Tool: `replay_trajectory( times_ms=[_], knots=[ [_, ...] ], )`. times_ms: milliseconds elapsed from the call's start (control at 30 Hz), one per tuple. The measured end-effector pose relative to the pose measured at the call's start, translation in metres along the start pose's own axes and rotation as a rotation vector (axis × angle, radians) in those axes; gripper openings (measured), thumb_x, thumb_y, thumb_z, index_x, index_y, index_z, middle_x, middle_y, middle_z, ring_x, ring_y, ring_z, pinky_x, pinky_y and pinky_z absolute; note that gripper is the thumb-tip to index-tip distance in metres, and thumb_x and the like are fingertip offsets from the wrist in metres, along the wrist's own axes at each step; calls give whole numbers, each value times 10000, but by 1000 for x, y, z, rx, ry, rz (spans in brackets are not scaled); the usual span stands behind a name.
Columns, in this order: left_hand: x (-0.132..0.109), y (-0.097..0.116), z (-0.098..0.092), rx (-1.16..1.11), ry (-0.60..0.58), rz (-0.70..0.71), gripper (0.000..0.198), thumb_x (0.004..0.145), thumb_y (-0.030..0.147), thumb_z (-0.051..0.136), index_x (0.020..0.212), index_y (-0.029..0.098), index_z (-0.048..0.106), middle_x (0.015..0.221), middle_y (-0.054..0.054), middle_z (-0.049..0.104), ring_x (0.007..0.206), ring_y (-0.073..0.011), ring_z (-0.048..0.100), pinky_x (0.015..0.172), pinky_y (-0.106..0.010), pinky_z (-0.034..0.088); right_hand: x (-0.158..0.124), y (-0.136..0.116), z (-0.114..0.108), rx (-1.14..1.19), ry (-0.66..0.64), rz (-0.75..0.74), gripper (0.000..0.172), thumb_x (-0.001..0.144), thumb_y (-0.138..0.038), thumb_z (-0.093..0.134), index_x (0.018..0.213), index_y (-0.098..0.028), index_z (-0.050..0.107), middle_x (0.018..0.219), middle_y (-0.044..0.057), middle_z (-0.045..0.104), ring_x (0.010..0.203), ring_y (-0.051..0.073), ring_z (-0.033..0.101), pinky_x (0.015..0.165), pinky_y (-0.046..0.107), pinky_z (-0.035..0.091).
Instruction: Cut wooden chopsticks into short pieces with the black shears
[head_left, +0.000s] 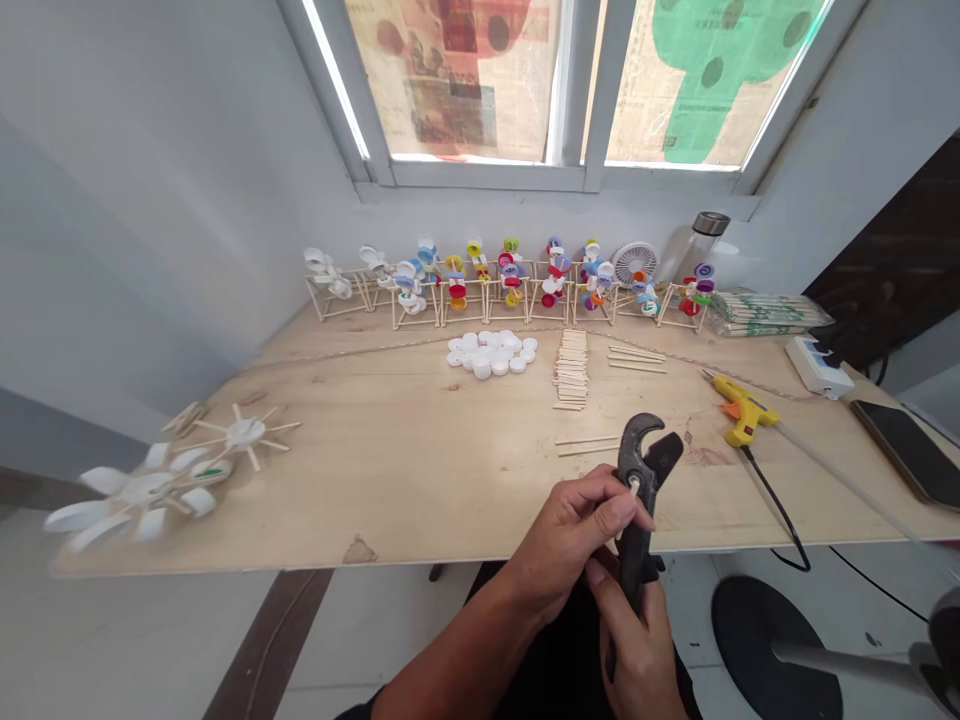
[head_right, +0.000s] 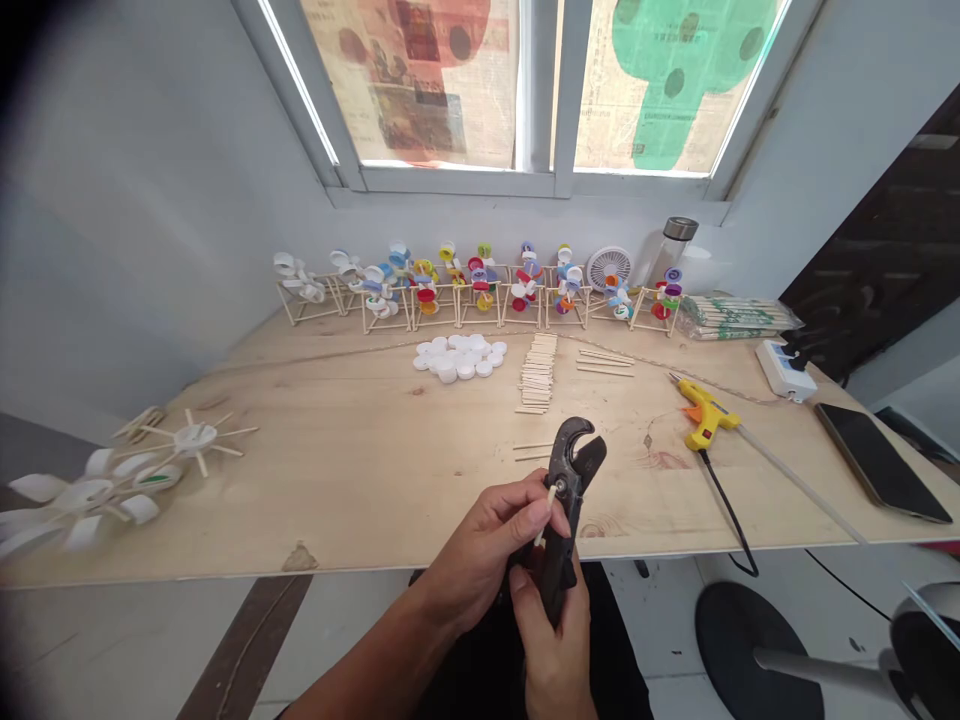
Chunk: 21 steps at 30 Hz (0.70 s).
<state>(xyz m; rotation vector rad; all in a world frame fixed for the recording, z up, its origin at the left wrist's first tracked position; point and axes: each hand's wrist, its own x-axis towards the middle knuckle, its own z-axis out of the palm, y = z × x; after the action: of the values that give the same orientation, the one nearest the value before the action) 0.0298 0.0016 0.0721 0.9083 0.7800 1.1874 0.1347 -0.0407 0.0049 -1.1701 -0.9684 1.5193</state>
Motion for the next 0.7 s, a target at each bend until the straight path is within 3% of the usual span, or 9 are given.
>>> replay_trajectory(
  times_ms=[200,500,700],
  knots=[
    [0,-3,5,-23,90,23,279,784,393,570,654,160,650,790,-40,501,751,-151,479,698,-234,390,6,-7,1,-73,5,-61,475,753,-358,646,1200,-245,533,1174,66,606,1169,300,474,1005,442,341],
    [1,4,12,-47,102,111,224,779,359,576,702,180,686,916,-69,528,891,-196,480,845,-293,368,28,-16,9,-135,87,-238,390,704,-368,687,1070,-259,608,1164,57,615,1152,309,496,981,439,374],
    [3,3,13,-135,121,92,217,785,329,575,659,172,657,895,-70,557,955,-214,479,888,-318,339,33,-23,10,-136,51,-216,411,740,-410,644,1115,-252,587,1156,66,618,1184,308,464,993,447,365]
  ],
)
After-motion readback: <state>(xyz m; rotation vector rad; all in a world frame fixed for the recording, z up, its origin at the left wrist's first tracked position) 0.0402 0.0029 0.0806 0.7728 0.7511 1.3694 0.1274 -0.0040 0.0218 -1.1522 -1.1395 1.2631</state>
